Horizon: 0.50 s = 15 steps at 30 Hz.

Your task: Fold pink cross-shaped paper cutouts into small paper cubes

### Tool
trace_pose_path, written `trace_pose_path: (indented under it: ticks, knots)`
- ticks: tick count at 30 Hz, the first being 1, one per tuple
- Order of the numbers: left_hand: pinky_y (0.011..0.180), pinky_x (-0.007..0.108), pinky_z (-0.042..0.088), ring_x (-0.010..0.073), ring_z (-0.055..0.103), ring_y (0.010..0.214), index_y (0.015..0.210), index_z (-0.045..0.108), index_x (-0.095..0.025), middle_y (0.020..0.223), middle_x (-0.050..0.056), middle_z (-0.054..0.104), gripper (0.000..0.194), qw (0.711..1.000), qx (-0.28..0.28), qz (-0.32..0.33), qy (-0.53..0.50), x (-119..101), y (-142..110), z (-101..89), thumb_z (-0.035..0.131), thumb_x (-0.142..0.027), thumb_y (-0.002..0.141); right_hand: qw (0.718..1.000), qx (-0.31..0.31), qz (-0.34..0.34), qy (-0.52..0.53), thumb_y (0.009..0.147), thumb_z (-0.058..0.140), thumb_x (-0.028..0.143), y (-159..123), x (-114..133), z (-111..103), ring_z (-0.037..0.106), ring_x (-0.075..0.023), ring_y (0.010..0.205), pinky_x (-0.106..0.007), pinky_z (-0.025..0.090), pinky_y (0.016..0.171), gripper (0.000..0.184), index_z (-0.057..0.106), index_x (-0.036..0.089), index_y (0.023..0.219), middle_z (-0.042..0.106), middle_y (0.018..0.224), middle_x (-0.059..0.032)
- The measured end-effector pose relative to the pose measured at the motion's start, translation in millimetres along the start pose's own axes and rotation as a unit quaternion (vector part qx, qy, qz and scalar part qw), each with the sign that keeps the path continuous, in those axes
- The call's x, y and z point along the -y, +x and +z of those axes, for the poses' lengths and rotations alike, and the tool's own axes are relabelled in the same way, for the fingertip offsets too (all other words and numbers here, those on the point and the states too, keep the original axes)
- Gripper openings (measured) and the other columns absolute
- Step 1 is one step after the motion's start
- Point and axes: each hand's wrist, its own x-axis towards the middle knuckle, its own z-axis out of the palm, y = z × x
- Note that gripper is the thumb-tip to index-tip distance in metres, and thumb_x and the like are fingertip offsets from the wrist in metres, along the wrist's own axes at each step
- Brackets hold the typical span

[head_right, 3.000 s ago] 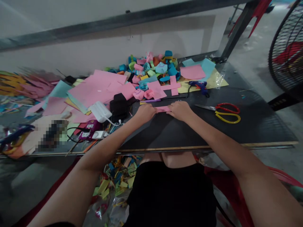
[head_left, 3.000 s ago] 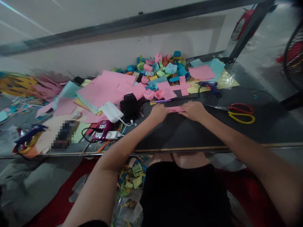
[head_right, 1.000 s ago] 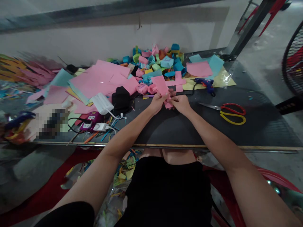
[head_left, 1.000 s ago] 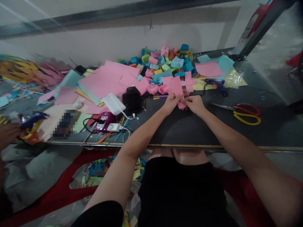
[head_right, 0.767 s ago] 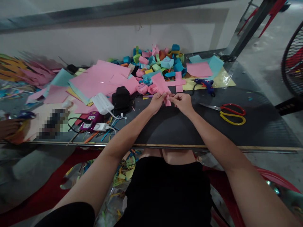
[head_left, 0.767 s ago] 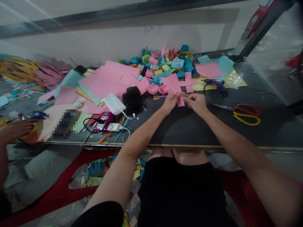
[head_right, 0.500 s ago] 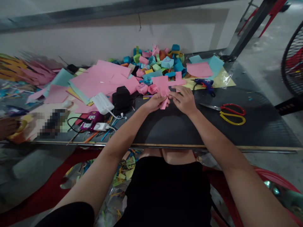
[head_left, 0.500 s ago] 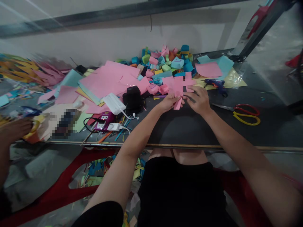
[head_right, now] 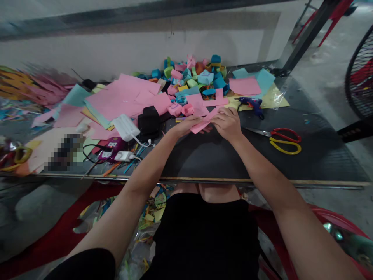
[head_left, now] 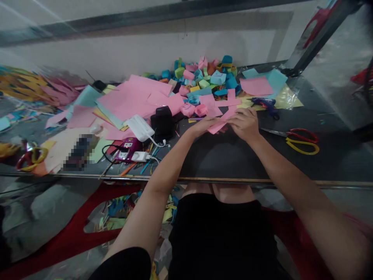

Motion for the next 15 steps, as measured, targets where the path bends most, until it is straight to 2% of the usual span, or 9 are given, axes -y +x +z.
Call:
trace_pose_path:
  ticks: [2, 4, 6, 8, 9, 11, 15]
  knots:
    - [0.114, 0.049, 0.058, 0.0300, 0.076, 0.128, 0.137, 0.074, -0.015, 0.137, 0.018, 0.078, 0.050, 0.978, -0.114, 0.076, 0.160, 3, 1, 0.4, 0.047, -0.050, 0.113, 1.000, -0.024, 0.001, -0.018, 0.109, 0.053, 0.029, 0, -4, 6, 0.068, -0.0268, 0.115, -0.050, 0.043, 0.109, 0.036, 0.086, 0.032, 0.095, 0.083, 0.098, -0.0014]
    - [0.124, 0.051, 0.050, 0.0317, 0.067, 0.141, 0.141, 0.072, -0.015, 0.147, 0.019, 0.073, 0.050, 0.925, -0.180, 0.143, 0.302, 3, 0, 4.0, 0.059, -0.050, 0.109, 0.998, -0.036, 0.010, -0.048, 0.108, 0.053, 0.025, 0, -5, 10, 0.067, -0.0274, 0.114, -0.051, 0.042, 0.109, 0.036, 0.084, 0.029, 0.091, 0.082, 0.093, -0.0029]
    - [0.126, 0.050, 0.047, 0.0326, 0.064, 0.145, 0.142, 0.072, -0.014, 0.149, 0.019, 0.071, 0.050, 0.876, -0.185, 0.184, 0.406, 0, -2, 11.4, 0.070, -0.047, 0.104, 0.996, -0.032, 0.027, -0.079, 0.106, 0.052, 0.021, 0, -3, 12, 0.066, -0.0288, 0.112, -0.053, 0.042, 0.109, 0.036, 0.083, 0.026, 0.087, 0.081, 0.090, -0.0051]
    - [0.120, 0.047, 0.051, 0.0301, 0.067, 0.140, 0.137, 0.075, -0.016, 0.142, 0.017, 0.076, 0.037, 0.840, -0.164, 0.199, 0.477, -3, -3, 20.9, 0.068, -0.036, 0.107, 0.995, -0.019, 0.039, -0.090, 0.104, 0.052, 0.019, -1, 2, 13, 0.065, -0.0300, 0.109, -0.055, 0.043, 0.107, 0.036, 0.082, 0.026, 0.084, 0.081, 0.089, -0.0069]
    - [0.116, 0.045, 0.053, 0.0283, 0.070, 0.136, 0.132, 0.077, -0.016, 0.136, 0.016, 0.079, 0.030, 0.827, -0.151, 0.201, 0.502, -4, -2, 25.5, 0.061, -0.029, 0.110, 0.995, -0.013, 0.041, -0.085, 0.103, 0.053, 0.019, -1, 5, 13, 0.064, -0.0304, 0.108, -0.056, 0.044, 0.107, 0.035, 0.082, 0.026, 0.084, 0.081, 0.089, -0.0074]
    - [0.107, 0.041, 0.055, 0.0259, 0.072, 0.129, 0.121, 0.080, -0.015, 0.125, 0.015, 0.083, 0.033, 0.806, -0.137, 0.205, 0.538, -6, 0, 32.5, 0.048, -0.018, 0.113, 0.997, -0.009, 0.045, -0.061, 0.100, 0.056, 0.019, -2, 9, 14, 0.064, -0.0309, 0.107, -0.057, 0.045, 0.105, 0.031, 0.083, 0.027, 0.087, 0.081, 0.090, -0.0076]
    - [0.102, 0.040, 0.055, 0.0258, 0.071, 0.126, 0.116, 0.079, -0.014, 0.117, 0.014, 0.083, 0.039, 0.772, -0.140, 0.219, 0.580, -7, 2, 35.4, 0.040, -0.013, 0.113, 0.997, -0.024, 0.068, -0.011, 0.097, 0.060, 0.021, -3, 11, 15, 0.065, -0.0312, 0.105, -0.057, 0.045, 0.105, 0.024, 0.082, 0.026, 0.088, 0.082, 0.092, -0.0069]
